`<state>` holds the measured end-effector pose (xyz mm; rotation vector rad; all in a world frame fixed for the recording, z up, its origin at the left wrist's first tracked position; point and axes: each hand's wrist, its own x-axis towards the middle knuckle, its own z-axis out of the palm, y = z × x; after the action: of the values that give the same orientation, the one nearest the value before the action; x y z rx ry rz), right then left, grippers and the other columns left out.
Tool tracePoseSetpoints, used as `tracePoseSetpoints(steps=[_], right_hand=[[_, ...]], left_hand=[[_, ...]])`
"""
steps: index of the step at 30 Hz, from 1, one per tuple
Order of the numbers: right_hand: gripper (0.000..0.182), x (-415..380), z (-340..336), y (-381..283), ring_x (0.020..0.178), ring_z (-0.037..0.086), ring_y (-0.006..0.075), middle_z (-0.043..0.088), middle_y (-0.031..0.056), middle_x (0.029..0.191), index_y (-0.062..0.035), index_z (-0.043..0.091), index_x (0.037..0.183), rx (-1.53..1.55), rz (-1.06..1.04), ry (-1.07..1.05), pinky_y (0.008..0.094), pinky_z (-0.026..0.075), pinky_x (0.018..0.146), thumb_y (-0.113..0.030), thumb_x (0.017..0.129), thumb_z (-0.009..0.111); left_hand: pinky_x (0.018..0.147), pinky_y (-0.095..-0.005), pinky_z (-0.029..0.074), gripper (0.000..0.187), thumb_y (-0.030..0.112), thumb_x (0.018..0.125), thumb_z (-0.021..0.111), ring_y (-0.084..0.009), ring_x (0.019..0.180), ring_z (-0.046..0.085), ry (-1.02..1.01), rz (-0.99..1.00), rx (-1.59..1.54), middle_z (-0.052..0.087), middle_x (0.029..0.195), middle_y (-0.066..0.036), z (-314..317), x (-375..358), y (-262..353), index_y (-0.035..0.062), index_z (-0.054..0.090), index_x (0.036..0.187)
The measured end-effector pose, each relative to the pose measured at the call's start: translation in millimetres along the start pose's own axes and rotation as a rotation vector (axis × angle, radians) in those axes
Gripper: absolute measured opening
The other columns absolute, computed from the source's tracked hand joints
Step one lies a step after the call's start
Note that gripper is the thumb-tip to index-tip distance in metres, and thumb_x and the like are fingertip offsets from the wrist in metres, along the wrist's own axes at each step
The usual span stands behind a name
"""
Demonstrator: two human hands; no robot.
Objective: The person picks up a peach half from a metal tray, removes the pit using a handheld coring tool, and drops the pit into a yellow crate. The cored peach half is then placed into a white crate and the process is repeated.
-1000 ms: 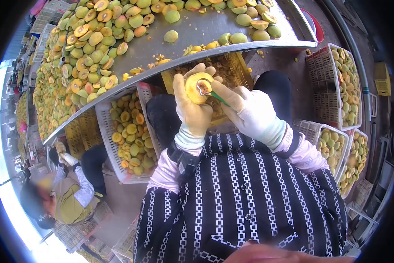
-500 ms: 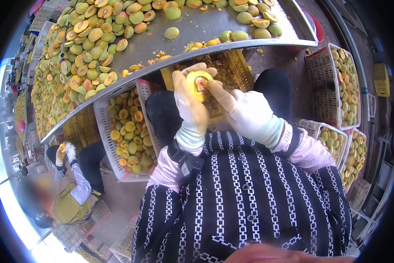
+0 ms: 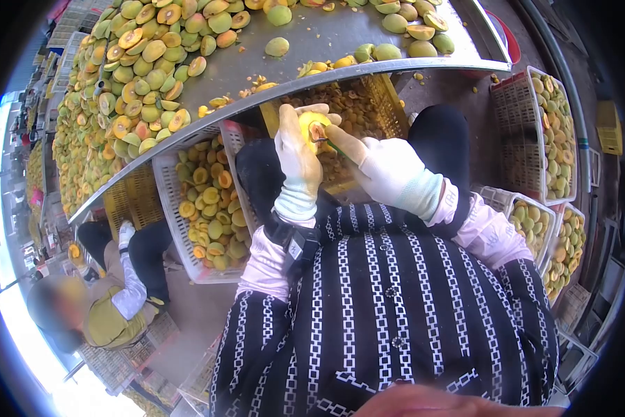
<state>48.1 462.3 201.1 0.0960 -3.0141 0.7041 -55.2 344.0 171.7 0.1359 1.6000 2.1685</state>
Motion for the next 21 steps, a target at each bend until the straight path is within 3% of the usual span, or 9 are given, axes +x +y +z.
tracePoseSetpoints(steps=[3,5,8,9,12,14,15,17,21], right_hand=[[0.06,-7,2,-1,0.059,0.063,0.0313,0.062,0.0139,0.074,-0.0073,0.039,0.139,0.058,0.022,-0.05,0.0406,0.051,0.053,-0.012,0.083,0.059],[0.06,-8,-3,0,0.06,0.063,0.032,0.062,0.0143,0.075,-0.0074,0.038,0.139,0.061,0.025,-0.085,0.0407,0.051,0.054,-0.011,0.083,0.059],[0.047,-4,-1,9,0.064,0.065,0.0349,0.064,0.0153,0.069,-0.0085,0.04,0.126,0.157,0.069,-0.143,0.0441,0.052,0.055,-0.012,0.082,0.057],[0.052,-2,-3,13,0.068,0.066,0.0331,0.066,0.017,0.083,-0.0084,0.04,0.135,0.127,0.113,-0.209,0.0408,0.053,0.059,-0.014,0.086,0.058],[0.042,4,-7,16,0.066,0.066,0.0334,0.065,0.0158,0.078,-0.0075,0.046,0.125,0.072,0.175,-0.172,0.0405,0.053,0.058,-0.015,0.086,0.059],[0.027,7,-5,20,0.064,0.065,0.0344,0.064,0.0146,0.074,-0.0053,0.05,0.109,0.064,0.179,-0.184,0.0407,0.052,0.056,-0.015,0.086,0.06],[0.027,9,-3,21,0.064,0.065,0.0344,0.064,0.0146,0.074,-0.0053,0.05,0.109,0.066,0.18,-0.188,0.0407,0.052,0.056,-0.015,0.086,0.06],[0.02,10,1,20,0.062,0.064,0.0355,0.062,0.0146,0.069,-0.0033,0.049,0.098,-0.003,0.166,-0.19,0.0416,0.052,0.055,-0.015,0.085,0.061],[0.022,16,4,12,0.061,0.064,0.0361,0.061,0.0183,0.069,-0.0003,0.049,0.098,0.053,0.236,-0.259,0.0424,0.051,0.056,-0.014,0.084,0.061]], left_hand=[[0.078,-0.034,0.055,0.053,0.039,0.102,0.029,-0.0252,0.081,0.067,-0.183,-0.195,0.03,0.066,0.092,-0.017,-13,6,2,-0.0065,0.057,0.101],[0.079,-0.0338,0.055,0.054,0.038,0.102,0.03,-0.0251,0.082,0.067,-0.235,-0.307,-0.14,0.067,0.09,-0.017,-19,12,-5,-0.0071,0.06,0.099],[0.081,-0.0341,0.054,0.053,0.037,0.102,0.031,-0.0254,0.085,0.067,-0.237,-0.312,-0.081,0.067,0.091,-0.017,-19,8,-13,-0.0063,0.062,0.096],[0.08,-0.0328,0.054,0.05,0.038,0.102,0.033,-0.024,0.085,0.066,-0.2,-0.282,-0.129,0.067,0.093,-0.017,-15,7,-14,-0.0041,0.059,0.101],[0.081,-0.0303,0.052,0.045,0.04,0.102,0.036,-0.0213,0.089,0.064,-0.132,-0.122,-0.232,0.066,0.099,-0.017,-5,5,-21,0.0009,0.051,0.116],[0.082,-0.0308,0.052,0.045,0.04,0.102,0.035,-0.0217,0.091,0.064,-0.096,-0.055,-0.182,0.065,0.1,-0.018,-4,3,-30,0.0008,0.052,0.114],[0.083,-0.0313,0.051,0.045,0.04,0.102,0.035,-0.0221,0.092,0.064,-0.058,0.014,-0.131,0.065,0.101,-0.018,-2,1,-31,0.0007,0.053,0.113],[0.08,-0.0309,0.052,0.045,0.04,0.102,0.034,-0.0218,0.088,0.064,-0.004,-0.035,-0.133,0.066,0.098,-0.018,0,2,-28,0.0004,0.054,0.11],[0.073,-0.0288,0.052,0.045,0.038,0.102,0.036,-0.0201,0.078,0.065,-0.024,-0.033,-0.077,0.066,0.087,-0.016,-4,7,-31,-0.0021,0.057,0.106]])
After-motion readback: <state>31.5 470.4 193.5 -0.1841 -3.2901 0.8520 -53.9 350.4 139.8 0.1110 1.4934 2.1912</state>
